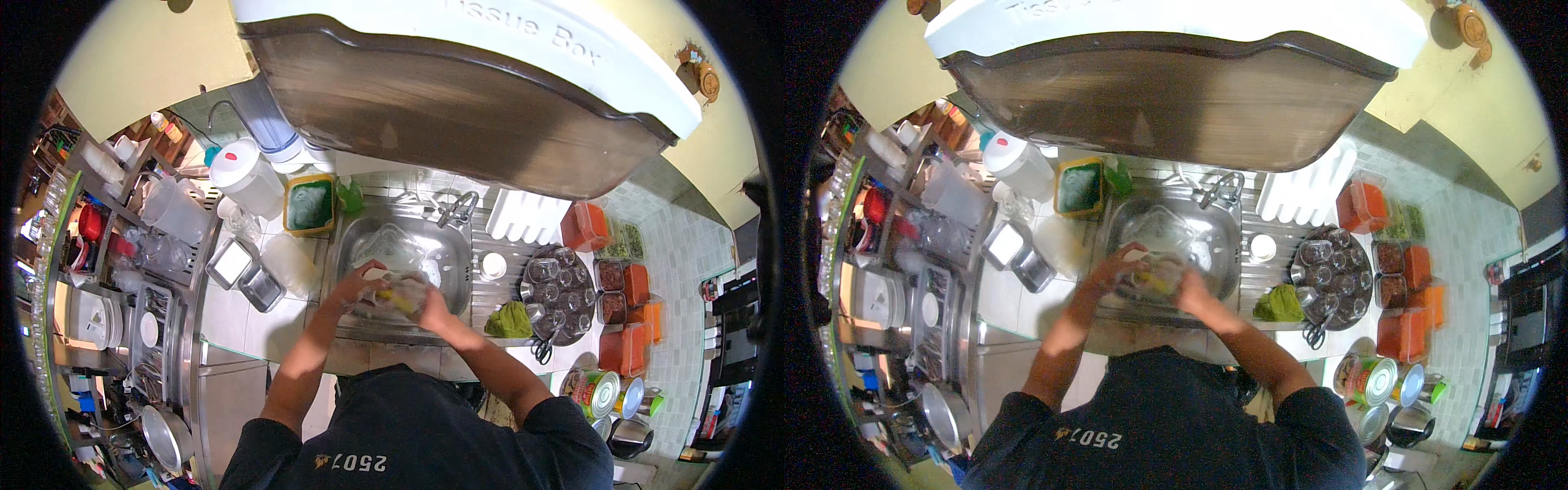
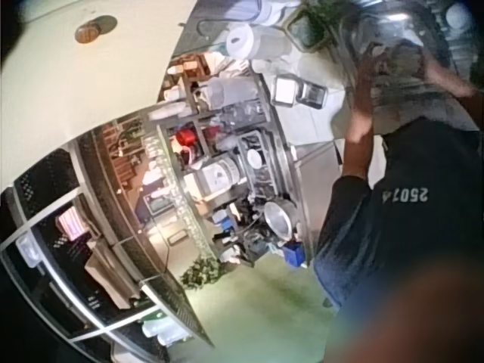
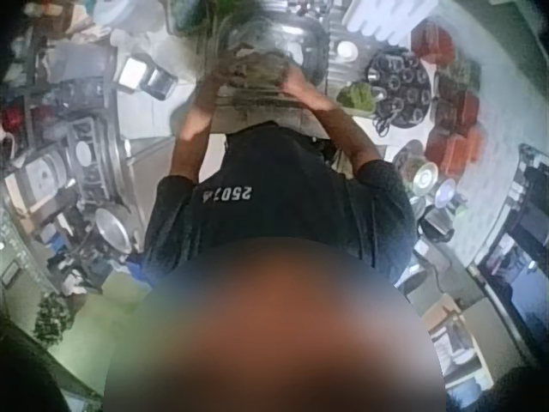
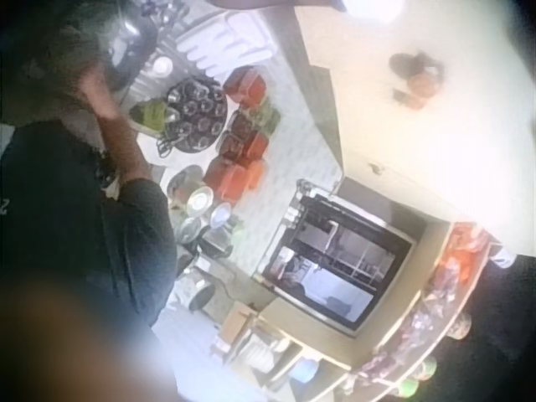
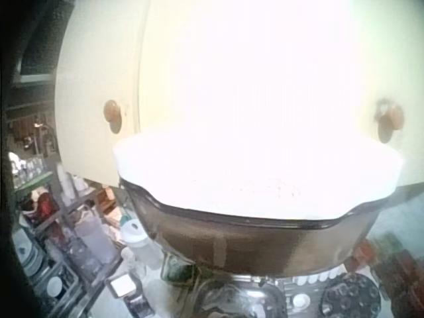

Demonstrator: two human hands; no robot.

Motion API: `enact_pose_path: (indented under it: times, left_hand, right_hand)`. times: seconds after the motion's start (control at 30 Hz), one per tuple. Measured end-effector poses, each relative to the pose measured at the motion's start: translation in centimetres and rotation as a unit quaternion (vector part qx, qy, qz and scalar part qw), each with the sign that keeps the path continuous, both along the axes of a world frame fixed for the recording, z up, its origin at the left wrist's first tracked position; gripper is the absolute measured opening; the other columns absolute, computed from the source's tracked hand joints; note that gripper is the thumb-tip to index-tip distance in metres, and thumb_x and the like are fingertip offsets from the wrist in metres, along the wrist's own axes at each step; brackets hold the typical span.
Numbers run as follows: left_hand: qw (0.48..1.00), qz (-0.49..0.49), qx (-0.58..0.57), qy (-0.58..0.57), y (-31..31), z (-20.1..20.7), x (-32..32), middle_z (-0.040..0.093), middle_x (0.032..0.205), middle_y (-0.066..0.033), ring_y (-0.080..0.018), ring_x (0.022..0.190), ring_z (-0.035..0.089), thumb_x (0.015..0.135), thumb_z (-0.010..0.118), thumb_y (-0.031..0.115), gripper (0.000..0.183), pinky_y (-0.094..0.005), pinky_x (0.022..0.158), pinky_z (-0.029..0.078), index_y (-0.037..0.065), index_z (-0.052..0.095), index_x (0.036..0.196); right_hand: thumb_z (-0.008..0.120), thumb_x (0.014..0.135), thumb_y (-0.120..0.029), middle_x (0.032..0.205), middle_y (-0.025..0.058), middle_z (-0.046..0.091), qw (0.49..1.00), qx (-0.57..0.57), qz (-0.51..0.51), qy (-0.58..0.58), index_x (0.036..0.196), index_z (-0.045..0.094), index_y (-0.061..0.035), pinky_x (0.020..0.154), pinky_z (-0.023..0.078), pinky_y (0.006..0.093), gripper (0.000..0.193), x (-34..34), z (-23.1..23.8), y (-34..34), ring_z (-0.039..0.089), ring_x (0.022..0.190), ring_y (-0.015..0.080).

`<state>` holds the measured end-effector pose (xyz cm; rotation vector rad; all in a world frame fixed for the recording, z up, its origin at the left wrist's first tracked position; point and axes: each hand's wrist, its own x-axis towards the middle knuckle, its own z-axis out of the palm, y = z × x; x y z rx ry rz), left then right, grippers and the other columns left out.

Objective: The person washes various kitchen items in a sink using a sponge and running water. They scrub and rinse a metal strainer, a plastic container, a yellow tray, and a white cup, then place them on a drying rack.

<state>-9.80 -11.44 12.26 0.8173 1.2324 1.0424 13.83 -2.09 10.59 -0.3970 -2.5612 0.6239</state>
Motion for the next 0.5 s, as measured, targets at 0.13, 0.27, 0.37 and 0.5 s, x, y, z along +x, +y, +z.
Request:
enact_pose_path:
  times: [0.13, 0.27, 0.37, 0.5]
  left_hand:
    - [0.963, 0.106, -0.011, -0.249, 0.2, -1.6, 2.1, 0.06, 0.127, -0.009, -0.0226, 0.114, 0.062, 0.096, 0.065, 0.024, 0.04, -0.0455, 0.086, 0.061, 0.011, 0.054, 0.133]
    - [0.98, 0.119, 0.092, -0.13, 0.7, -6.7, 6.2, 0.062, 0.125, -0.0117, -0.0234, 0.109, 0.065, 0.098, 0.06, 0.024, 0.039, -0.0413, 0.083, 0.06, 0.011, 0.055, 0.135]
    - [0.992, 0.054, -0.015, -0.116, 1.7, -9.8, 6.5, 0.067, 0.115, -0.0099, -0.022, 0.098, 0.069, 0.101, 0.058, 0.025, 0.037, -0.0371, 0.077, 0.059, 0.009, 0.057, 0.133]
    - [0.994, -0.076, -0.077, -0.013, 2.8, -10.7, 4.0, 0.07, 0.102, -0.0064, -0.0178, 0.083, 0.07, 0.1, 0.059, 0.023, 0.034, -0.0311, 0.064, 0.055, 0.005, 0.059, 0.129]
  right_hand:
    - [0.072, 0.087, -0.004, 0.131, 0.0179, 0.062, 0.954, -0.123, -0.204, 0.184, 0.124, 0.062, -0.0053, 0.094, 0.053, 0.0393, 0.038, 0.1, 1.7, -1.3, 0.066, 0.11, 0.0356]
    - [0.08, 0.082, -0.012, 0.133, 0.0197, 0.059, 0.912, -0.244, -0.176, 0.279, 0.115, 0.059, -0.0015, 0.095, 0.052, 0.0398, 0.04, -2.2, 0.7, -4.2, 0.066, 0.109, 0.0297]
    - [0.08, 0.08, -0.014, 0.118, 0.0179, 0.067, 0.934, -0.119, -0.238, 0.238, 0.102, 0.063, -0.003, 0.089, 0.053, 0.0397, 0.03, -3.1, -1.1, -4.2, 0.067, 0.101, 0.0302]
    - [0.071, 0.089, -0.018, 0.099, 0.0103, 0.07, 0.907, -0.323, -0.185, 0.2, 0.098, 0.067, -0.0025, 0.077, 0.053, 0.0324, 0.019, -2.8, -2.5, -0.7, 0.066, 0.086, 0.0181]
